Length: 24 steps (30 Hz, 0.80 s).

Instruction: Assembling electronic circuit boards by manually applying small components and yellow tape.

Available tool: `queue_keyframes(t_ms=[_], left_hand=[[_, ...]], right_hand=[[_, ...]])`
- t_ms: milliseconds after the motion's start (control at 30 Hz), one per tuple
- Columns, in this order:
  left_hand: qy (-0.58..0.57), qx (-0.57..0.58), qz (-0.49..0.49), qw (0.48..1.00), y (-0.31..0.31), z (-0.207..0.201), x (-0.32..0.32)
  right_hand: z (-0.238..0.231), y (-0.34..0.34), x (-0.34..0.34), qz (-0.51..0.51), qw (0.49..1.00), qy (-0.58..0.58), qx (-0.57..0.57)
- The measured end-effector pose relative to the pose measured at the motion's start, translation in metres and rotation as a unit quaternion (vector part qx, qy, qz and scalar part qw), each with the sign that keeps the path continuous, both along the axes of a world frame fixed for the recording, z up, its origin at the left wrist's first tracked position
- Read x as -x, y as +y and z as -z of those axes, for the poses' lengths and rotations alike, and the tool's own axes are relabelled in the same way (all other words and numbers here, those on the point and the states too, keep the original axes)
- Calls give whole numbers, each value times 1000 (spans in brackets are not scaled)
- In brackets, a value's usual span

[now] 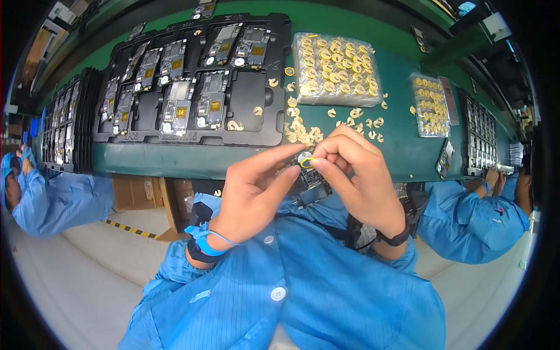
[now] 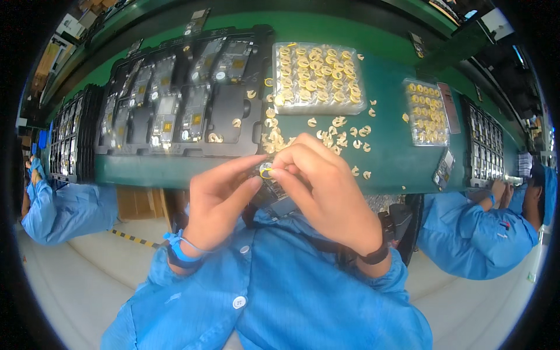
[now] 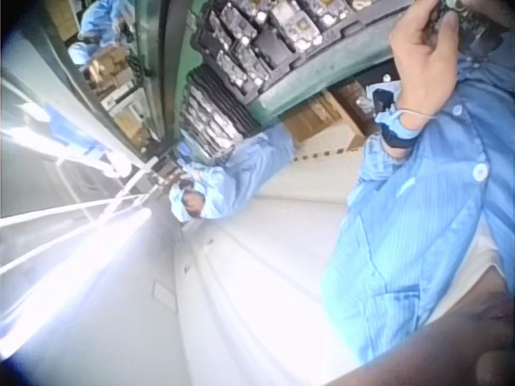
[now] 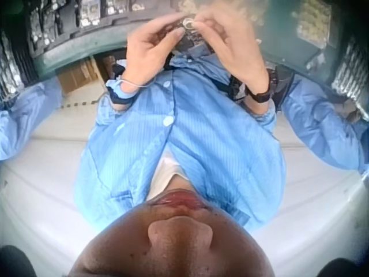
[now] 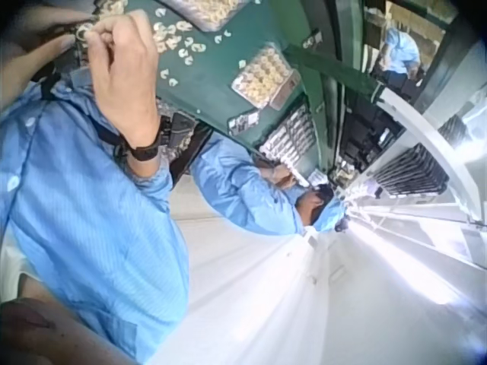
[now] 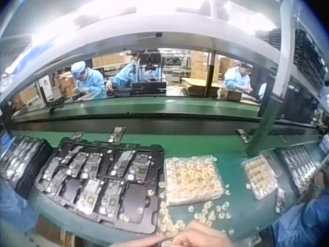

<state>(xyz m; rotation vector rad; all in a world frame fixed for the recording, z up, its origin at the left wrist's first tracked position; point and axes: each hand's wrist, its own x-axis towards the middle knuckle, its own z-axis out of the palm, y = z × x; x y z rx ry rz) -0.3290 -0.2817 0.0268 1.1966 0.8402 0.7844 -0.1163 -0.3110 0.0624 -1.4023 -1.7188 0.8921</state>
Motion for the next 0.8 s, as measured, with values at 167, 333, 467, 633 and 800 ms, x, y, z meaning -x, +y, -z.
queue_keyframes(t_ms=[167, 333, 467, 633, 800], left_hand=[[-64, 31, -26, 997, 1, 11, -4], [-150, 57, -109, 981, -4, 16, -13], [-157, 64, -115, 979, -9, 12, -17], [-64, 73, -17, 995, -5, 5, 0], [2, 144, 67, 987, -2, -4, 7]], right_hand=[[1, 0, 3, 42, 996, 50, 54], [22, -8, 7, 54, 998, 31, 16], [21, -5, 0, 69, 984, 143, 79], [16, 2, -23, -10, 994, 96, 46], [7, 11, -37, -130, 991, -22, -18]])
